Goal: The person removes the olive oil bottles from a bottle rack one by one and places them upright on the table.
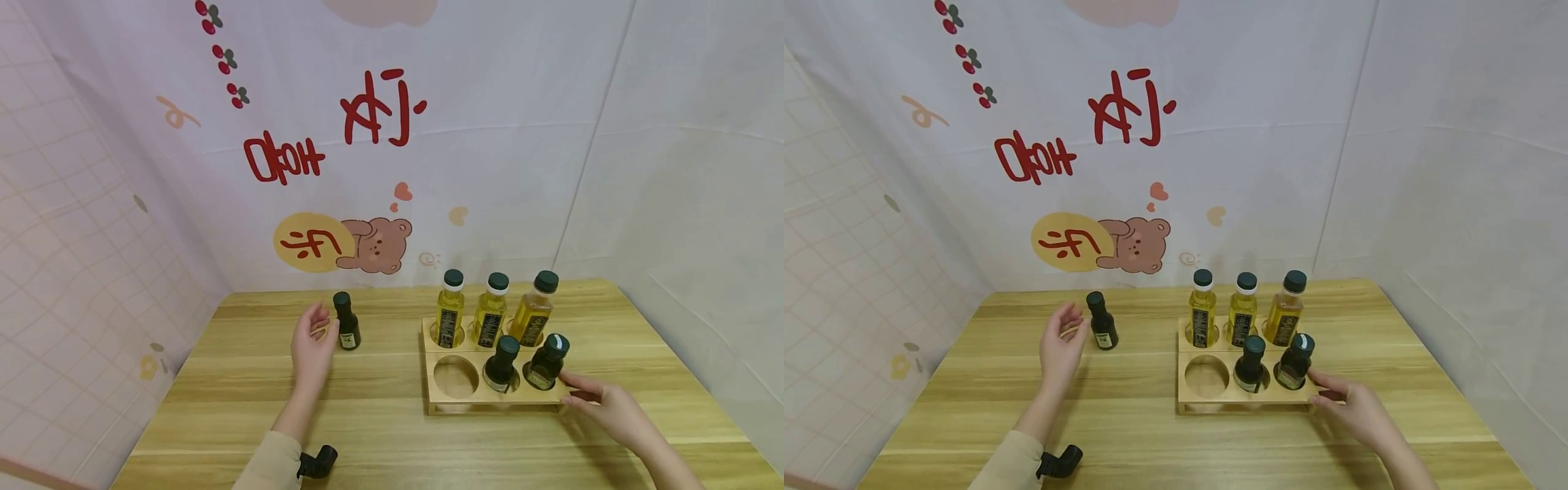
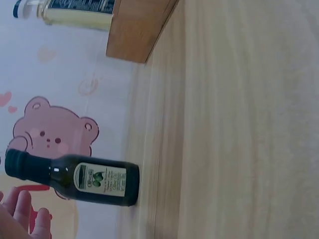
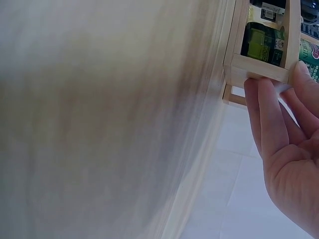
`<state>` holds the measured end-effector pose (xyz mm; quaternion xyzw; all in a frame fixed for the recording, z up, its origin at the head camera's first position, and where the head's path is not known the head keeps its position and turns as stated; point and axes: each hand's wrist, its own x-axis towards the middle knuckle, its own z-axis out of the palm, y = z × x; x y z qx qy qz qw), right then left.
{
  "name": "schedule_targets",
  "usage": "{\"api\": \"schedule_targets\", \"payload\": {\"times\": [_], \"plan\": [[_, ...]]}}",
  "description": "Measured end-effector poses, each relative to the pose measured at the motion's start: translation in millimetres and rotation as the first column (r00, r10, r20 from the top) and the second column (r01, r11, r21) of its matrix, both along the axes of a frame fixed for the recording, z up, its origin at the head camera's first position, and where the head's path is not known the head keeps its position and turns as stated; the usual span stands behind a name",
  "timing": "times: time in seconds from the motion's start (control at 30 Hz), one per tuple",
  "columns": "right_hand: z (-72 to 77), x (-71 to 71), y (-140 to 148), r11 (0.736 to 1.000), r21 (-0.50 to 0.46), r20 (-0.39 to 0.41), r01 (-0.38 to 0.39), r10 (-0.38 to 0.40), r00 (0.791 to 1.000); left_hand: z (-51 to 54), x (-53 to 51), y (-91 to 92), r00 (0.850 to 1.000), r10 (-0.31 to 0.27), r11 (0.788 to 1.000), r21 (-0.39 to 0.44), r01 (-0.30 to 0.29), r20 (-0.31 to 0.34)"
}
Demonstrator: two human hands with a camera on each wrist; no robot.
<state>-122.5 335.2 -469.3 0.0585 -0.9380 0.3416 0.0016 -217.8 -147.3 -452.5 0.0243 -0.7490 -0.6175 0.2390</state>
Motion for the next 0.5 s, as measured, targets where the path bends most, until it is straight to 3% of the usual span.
{"api": "schedule_targets", "payload": {"times": [0.27, 0.5], "plan": [[-0.8, 0.2, 1, 1.0, -0.018, -0.003, -0.003, 0.003, 1.0, 2.6, 14.8, 8.8, 1.0, -0.021, 1.0, 0.003, 0.021, -0.006], [-2.0, -0.1, 1, 1.0, -0.005, -0.011, 0.003, -0.003, 1.0, 34.5, 41.3, 26.8, 0.998, -0.058, 0.998, -0.039, 0.058, -0.011]]}}
